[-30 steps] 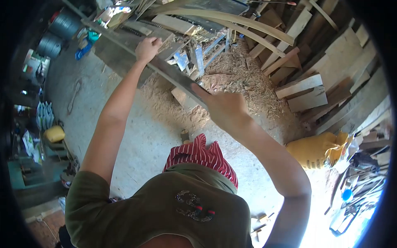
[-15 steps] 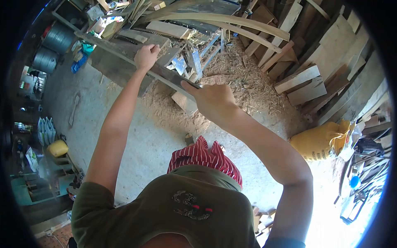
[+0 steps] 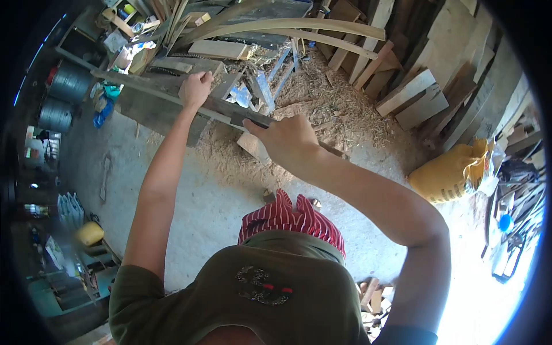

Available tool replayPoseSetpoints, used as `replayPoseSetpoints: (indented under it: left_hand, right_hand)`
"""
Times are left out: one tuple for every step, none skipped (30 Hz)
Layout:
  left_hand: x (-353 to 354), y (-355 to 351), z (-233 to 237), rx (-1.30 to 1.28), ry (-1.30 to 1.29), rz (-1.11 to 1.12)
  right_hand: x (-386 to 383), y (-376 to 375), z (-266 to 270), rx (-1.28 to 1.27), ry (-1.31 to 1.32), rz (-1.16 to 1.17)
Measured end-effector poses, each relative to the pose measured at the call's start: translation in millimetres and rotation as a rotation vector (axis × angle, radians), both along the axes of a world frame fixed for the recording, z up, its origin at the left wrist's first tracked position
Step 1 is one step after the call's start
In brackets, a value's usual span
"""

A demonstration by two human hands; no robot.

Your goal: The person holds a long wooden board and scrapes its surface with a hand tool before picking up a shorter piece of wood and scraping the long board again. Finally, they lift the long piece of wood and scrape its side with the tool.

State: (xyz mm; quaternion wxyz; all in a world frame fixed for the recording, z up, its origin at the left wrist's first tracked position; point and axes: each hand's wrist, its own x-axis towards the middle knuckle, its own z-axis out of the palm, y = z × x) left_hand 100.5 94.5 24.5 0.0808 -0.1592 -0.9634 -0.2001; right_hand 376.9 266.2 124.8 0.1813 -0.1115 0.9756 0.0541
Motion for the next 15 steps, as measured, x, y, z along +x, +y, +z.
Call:
replayPoseSetpoints:
  left_hand:
    - [-3,0,-2,-0.009,-0.013,-0.008]
    - [-6,-1,-6,-0.011,-0.026,-0.008]
    - [-6,-1,-4,-0.002,-0.030,-0.003]
    - [-5,-3,2,-0.034,-0.100,-0.046]
    - [-4,-5,9,-0.068,-0.169,-0.090]
    - [-8,-9,11,-0.064,-0.176,-0.086]
    - [-16,-13,12,-0.065,-0.191,-0.134]
    - [-22,-16,14,-0.066,-0.203,-0.191]
    - [-30,-19,11,-0.179,-0.100,-0.187]
    - [-34,-21,9,-0.181,-0.098,-0.207]
    - [-37,-22,6,-0.139,-0.128,-0.176]
    - [-37,-19,5,-0.098,-0.158,-0.144]
    - [-34,-16,11,-0.144,-0.184,-0.136]
    - [-31,-16,12,-0.152,-0.184,-0.146]
    - [-35,-19,10,-0.167,-0.160,-0.148]
  right_hand:
    - [7,4,3,-0.009,-0.017,-0.021]
    - [19,10,7,-0.003,-0.022,-0.023]
    - [35,15,11,0.014,-0.025,-0.049]
    - [47,18,14,0.029,-0.031,-0.070]
    - [55,21,16,0.032,-0.037,-0.061]
    - [62,25,19,0.053,-0.065,-0.080]
    - [66,26,20,0.072,-0.095,-0.104]
    - [63,22,19,0.074,-0.099,-0.112]
    - [56,15,19,0.059,-0.068,-0.115]
    - [48,7,17,0.041,-0.036,-0.123]
    - [37,-2,14,0.038,-0.036,-0.145]
    - [22,-13,9,0.033,-0.009,-0.124]
    - [14,-18,5,0.027,0.015,-0.099]
    - [12,-19,1,0.020,0.014,-0.110]
    - [10,-20,0,-0.001,0.034,-0.097]
